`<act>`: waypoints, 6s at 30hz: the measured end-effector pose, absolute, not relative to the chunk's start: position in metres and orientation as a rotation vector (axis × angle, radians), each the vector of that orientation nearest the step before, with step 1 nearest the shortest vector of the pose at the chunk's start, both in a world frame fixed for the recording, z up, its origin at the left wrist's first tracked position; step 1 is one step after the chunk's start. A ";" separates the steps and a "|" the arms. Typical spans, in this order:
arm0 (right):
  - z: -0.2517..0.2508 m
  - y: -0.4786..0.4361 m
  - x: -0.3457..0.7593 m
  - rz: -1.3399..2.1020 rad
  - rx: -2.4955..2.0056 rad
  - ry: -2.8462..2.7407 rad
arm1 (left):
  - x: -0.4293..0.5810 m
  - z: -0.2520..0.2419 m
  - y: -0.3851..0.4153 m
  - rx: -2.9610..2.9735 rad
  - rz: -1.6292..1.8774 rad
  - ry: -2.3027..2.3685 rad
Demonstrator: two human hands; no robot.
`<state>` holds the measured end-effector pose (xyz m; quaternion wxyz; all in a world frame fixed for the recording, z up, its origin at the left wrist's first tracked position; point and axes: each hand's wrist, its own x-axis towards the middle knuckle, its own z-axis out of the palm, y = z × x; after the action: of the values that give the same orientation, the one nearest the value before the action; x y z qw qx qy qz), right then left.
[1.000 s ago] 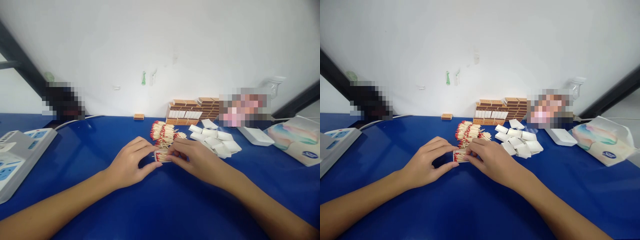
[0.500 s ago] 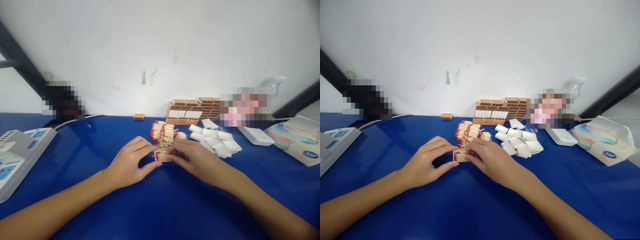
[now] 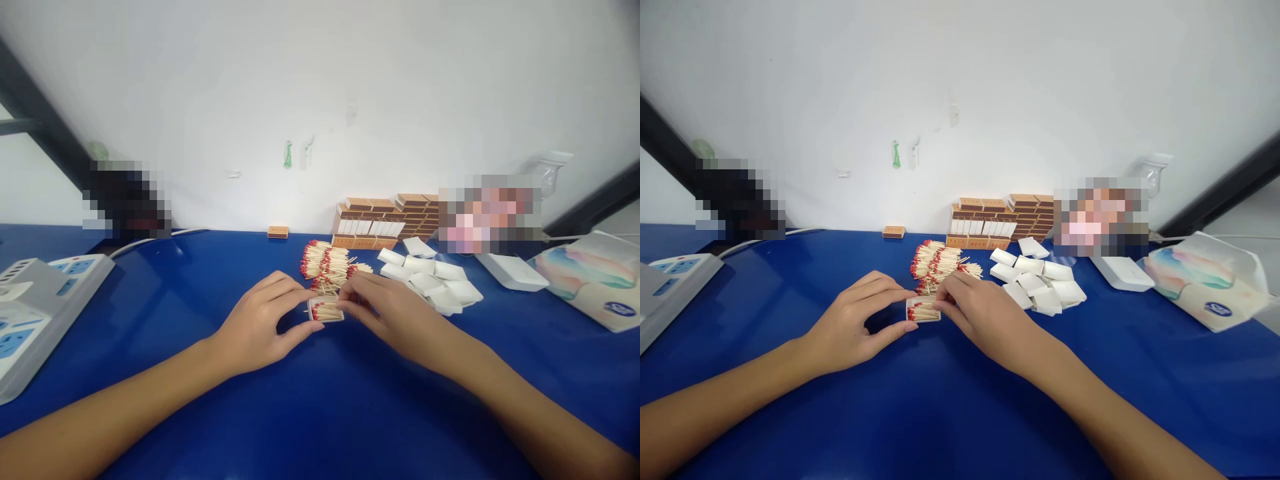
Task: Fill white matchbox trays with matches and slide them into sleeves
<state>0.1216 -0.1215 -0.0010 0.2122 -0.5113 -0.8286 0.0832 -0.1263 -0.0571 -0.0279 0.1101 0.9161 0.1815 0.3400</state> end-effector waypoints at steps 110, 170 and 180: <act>-0.001 -0.124 0.119 0.133 -1.284 -2.312 | -0.128 -0.024 -0.056 2.675 0.927 0.507; 0.007 -0.123 0.115 0.604 -1.318 -2.171 | -0.129 -0.024 -0.049 2.651 1.248 0.813; -0.001 -0.116 0.110 0.818 -1.237 -1.467 | -0.128 -0.025 -0.053 2.654 1.223 0.682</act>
<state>0.1100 -0.1161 -0.0006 0.5034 -0.5123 -0.6077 0.3389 -0.1277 -0.0530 -0.0248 0.0703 0.8823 0.2267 0.4066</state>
